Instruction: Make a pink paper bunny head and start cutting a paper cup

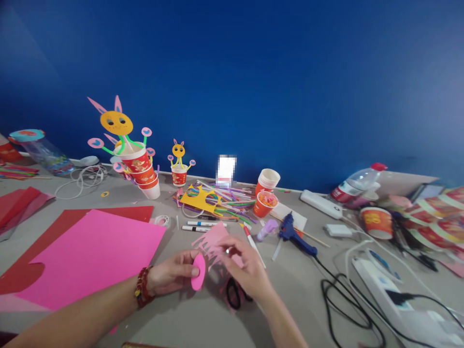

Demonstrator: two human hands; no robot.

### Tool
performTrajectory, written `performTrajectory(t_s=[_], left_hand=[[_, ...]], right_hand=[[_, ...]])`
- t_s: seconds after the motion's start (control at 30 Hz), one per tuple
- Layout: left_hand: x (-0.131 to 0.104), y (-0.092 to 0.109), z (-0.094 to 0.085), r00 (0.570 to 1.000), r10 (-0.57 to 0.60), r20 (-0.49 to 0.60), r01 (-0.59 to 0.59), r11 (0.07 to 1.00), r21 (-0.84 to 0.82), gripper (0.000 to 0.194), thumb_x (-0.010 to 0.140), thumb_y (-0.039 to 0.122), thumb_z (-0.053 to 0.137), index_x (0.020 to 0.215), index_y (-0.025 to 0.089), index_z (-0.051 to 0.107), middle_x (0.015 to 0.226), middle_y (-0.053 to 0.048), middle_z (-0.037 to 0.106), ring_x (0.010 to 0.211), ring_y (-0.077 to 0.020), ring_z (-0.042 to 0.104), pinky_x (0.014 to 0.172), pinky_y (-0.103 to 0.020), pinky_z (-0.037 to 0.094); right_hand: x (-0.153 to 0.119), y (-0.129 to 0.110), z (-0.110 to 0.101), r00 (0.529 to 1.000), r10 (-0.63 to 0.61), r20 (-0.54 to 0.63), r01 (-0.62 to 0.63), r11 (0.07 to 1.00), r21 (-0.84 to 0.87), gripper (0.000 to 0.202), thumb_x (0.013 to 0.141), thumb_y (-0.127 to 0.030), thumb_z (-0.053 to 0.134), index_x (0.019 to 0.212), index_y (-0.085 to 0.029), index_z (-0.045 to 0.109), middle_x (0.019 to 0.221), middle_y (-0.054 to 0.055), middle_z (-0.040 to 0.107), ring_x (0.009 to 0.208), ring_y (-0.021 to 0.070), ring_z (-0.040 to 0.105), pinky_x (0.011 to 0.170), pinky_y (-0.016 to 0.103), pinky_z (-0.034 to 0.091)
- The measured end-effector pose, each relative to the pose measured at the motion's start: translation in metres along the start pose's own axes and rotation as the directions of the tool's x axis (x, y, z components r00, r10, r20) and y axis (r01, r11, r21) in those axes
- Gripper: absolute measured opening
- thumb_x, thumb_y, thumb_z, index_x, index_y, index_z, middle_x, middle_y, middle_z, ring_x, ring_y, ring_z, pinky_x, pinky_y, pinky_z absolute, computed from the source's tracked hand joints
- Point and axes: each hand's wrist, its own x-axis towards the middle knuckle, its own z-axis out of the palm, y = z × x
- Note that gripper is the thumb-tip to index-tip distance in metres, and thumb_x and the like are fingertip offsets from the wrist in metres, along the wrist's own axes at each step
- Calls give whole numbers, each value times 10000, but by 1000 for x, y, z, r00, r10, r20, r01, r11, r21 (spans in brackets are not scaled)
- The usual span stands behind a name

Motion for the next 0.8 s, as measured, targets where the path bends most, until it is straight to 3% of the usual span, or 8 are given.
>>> performTrajectory(t_s=[0.07, 0.13, 0.23, 0.37, 0.53, 0.8], left_hand=[[-1, -2, -5, 997, -47, 67, 47, 999, -2, 339, 577, 309, 890, 738, 120, 660, 642, -23, 639, 570, -124, 596, 616, -246, 477], [-2, -5, -10, 985, -85, 152, 84, 996, 12, 350, 558, 323, 898, 734, 118, 676, 651, -34, 652, 587, -145, 617, 653, -286, 501], [-2, -8, -16, 956, -136, 262, 125, 990, 58, 365, 561, 360, 894, 750, 119, 695, 665, -32, 660, 625, -170, 645, 703, -324, 518], [-2, -8, -17, 914, -213, 345, 187, 976, 109, 373, 568, 387, 888, 747, 129, 687, 646, -3, 641, 661, -195, 669, 741, -356, 531], [-3, -3, -14, 877, -317, 362, 252, 943, 216, 420, 549, 448, 888, 743, 138, 680, 632, 2, 644, 666, -220, 677, 753, -379, 540], [-4, 0, -2, 863, -390, 320, 264, 890, 373, 521, 461, 618, 853, 676, 174, 684, 609, 7, 640, 594, -198, 608, 653, -340, 522]], right_hand=[[9, -1, 18, 987, 1, 158, -26, 988, 151, 199, 890, -351, 632, 1030, -214, 672, 1005, 74, 655, 901, 211, 602, 783, 309, 477], [14, 2, 30, 971, 2, 240, -70, 959, 275, 198, 868, -371, 663, 981, -209, 677, 959, 54, 624, 882, 196, 587, 775, 298, 466], [14, 9, 37, 958, 1, 285, -118, 912, 393, 196, 819, -380, 725, 870, -198, 672, 901, 28, 573, 854, 177, 561, 786, 294, 446], [12, 15, 36, 938, -17, 347, -137, 900, 414, 222, 775, -387, 769, 805, -189, 673, 900, 29, 557, 874, 180, 542, 815, 303, 424], [10, 16, 35, 921, -30, 389, -138, 908, 396, 222, 767, -386, 775, 787, -189, 673, 900, 36, 556, 878, 188, 542, 818, 308, 418], [8, 13, 39, 887, -75, 456, -93, 937, 336, 271, 794, -449, 725, 770, -183, 685, 818, 29, 547, 749, 167, 530, 695, 284, 428]])
